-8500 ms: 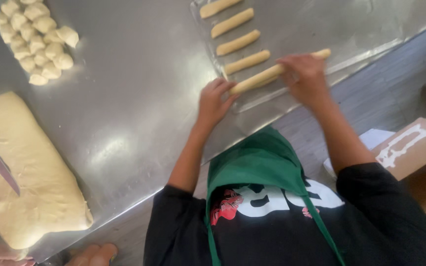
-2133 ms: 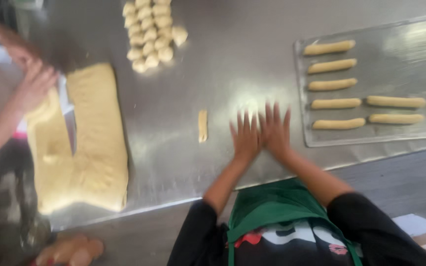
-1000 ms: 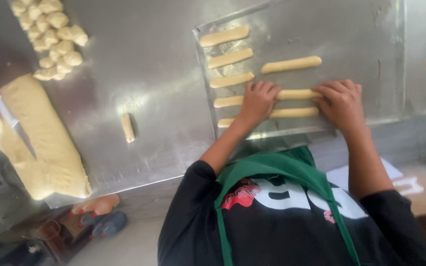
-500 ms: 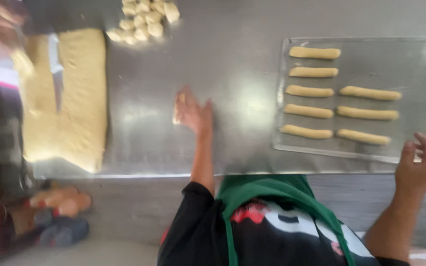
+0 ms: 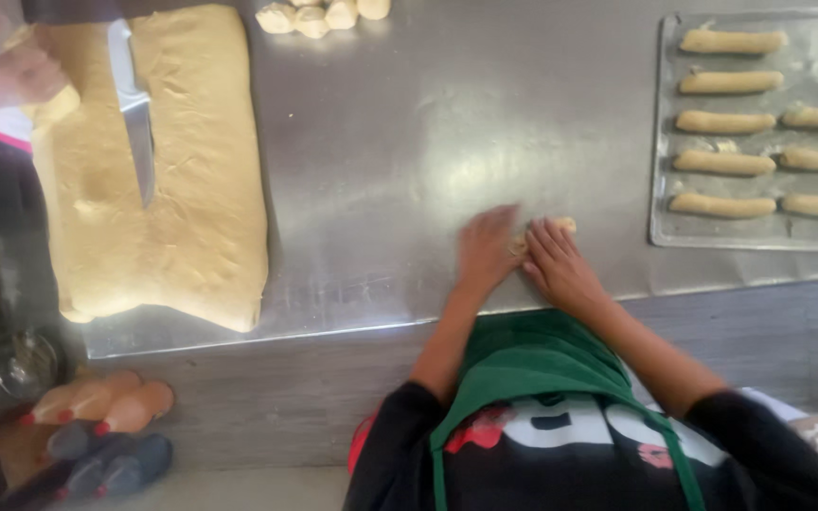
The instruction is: The person rolls small dough portions into elongated shapes by hand on a stainless steel table and arranges them in rows on a metal baking tray.
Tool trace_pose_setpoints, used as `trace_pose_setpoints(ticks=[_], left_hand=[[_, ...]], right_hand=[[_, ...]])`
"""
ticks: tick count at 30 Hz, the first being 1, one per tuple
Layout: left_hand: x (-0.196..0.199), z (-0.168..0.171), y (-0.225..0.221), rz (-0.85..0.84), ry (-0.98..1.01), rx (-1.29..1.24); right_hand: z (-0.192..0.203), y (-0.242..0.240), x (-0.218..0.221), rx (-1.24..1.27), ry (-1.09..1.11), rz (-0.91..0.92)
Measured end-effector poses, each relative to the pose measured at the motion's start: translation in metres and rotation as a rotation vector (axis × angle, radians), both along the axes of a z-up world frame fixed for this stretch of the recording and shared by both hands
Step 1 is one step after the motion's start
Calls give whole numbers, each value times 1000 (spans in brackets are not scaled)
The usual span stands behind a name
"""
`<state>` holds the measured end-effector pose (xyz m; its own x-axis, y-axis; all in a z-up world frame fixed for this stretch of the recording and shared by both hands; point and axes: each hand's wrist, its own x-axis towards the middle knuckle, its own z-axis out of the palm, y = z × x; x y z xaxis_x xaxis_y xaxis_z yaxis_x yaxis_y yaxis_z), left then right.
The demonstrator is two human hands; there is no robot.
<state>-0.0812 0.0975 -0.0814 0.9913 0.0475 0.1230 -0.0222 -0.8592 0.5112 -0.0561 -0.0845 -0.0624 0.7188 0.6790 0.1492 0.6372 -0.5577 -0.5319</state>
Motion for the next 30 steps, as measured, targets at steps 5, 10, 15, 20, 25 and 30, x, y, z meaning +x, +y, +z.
trace_pose_setpoints(ticks=[5, 10, 15, 20, 25, 30], left_hand=[[-71, 27, 112, 633, -212, -109], [-69, 15, 53, 378, -225, -35], [-48, 10, -63, -59, -121, -412], [95, -58, -35, 327, -97, 288], [129, -44, 4, 317, -10, 331], [-13, -30, -61, 89, 158, 116]], right_hand=[[-12, 122, 138, -274, -70, -64], [-44, 115, 129, -464, -455, -19], [-29, -2, 20, -441, -33, 359], [-60, 73, 136, -107, -330, 109], [-54, 93, 173, -243, -409, -37], [-49, -2, 55, -325, -79, 63]])
